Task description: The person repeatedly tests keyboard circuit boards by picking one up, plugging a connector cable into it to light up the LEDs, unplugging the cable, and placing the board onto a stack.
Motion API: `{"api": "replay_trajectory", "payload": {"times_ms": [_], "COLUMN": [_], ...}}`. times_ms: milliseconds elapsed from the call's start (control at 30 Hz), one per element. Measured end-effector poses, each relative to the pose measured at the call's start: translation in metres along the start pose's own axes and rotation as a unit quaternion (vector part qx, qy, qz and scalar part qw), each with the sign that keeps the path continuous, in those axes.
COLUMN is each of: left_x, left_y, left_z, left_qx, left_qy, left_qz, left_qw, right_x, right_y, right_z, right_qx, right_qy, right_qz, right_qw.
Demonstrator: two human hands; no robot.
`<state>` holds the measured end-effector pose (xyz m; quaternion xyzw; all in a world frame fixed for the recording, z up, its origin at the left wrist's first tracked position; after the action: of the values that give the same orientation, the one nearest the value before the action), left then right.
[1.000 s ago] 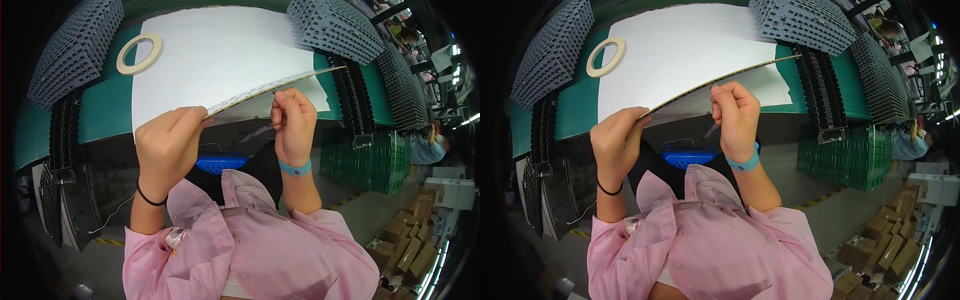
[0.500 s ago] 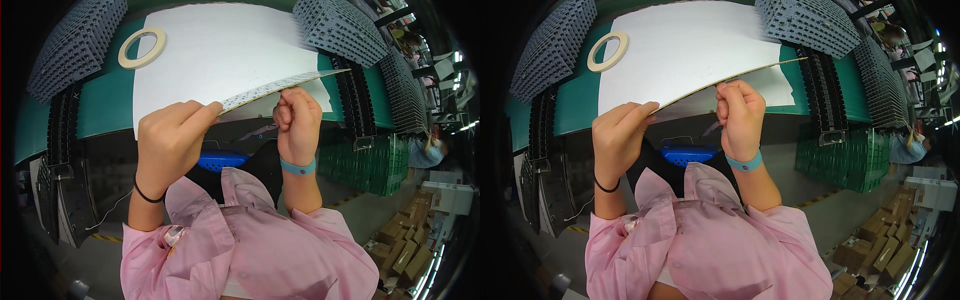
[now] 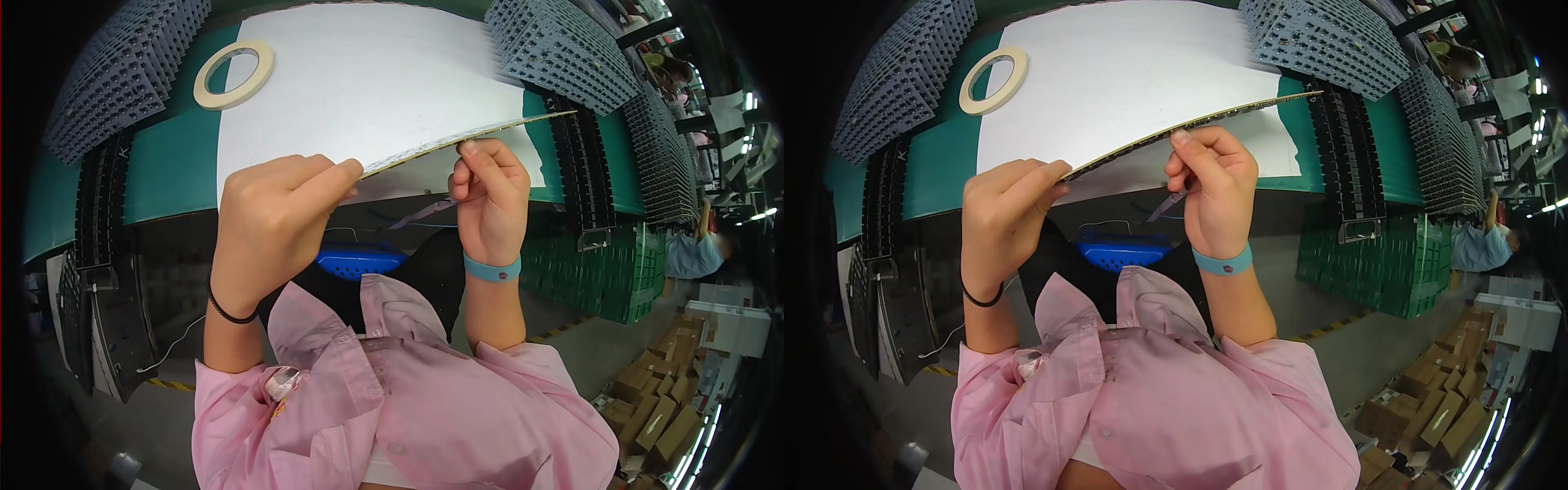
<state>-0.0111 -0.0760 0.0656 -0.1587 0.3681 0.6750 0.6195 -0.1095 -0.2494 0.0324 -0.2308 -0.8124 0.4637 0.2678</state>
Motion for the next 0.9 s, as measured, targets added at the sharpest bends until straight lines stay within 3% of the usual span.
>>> {"api": "replay_trajectory", "payload": {"times_ms": [367, 700, 833, 900], "left_x": [-0.004, 0.001, 0.015, 0.021], "left_y": [-0.009, -0.002, 0.014, 0.015], "left_z": [0.001, 0.003, -0.006, -0.003], "left_qx": [0.023, -0.012, -0.125, -0.110], "left_qy": [-0.008, -0.026, -0.034, -0.036], "left_qz": [-0.002, 0.001, -0.033, -0.021], "left_qw": [1.000, 1.000, 0.991, 0.993], "right_x": [-0.013, -0.012, 0.012, 0.021], "right_y": [0.003, 0.012, 0.010, 0.014], "right_z": [0.001, 0.010, 0.020, 0.024], "right_qx": [-0.009, -0.084, 0.009, 0.002], "right_qy": [0.005, -0.065, -0.021, -0.030], "right_qz": [0.039, 0.033, 0.010, 0.005], "right_qw": [0.999, 0.994, 1.000, 1.000]}}
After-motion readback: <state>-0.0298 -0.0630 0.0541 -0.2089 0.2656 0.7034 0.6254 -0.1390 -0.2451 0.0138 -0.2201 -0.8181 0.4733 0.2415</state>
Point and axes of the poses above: each hand's wrist, its own x-axis away from the middle knuckle, its own z-axis out of the back of the hand, y = z × x, the point moved 2 cm from there along -x, towards the middle knuckle, and after that the axes turned 12 degrees about -z, right-handed, at the moved point
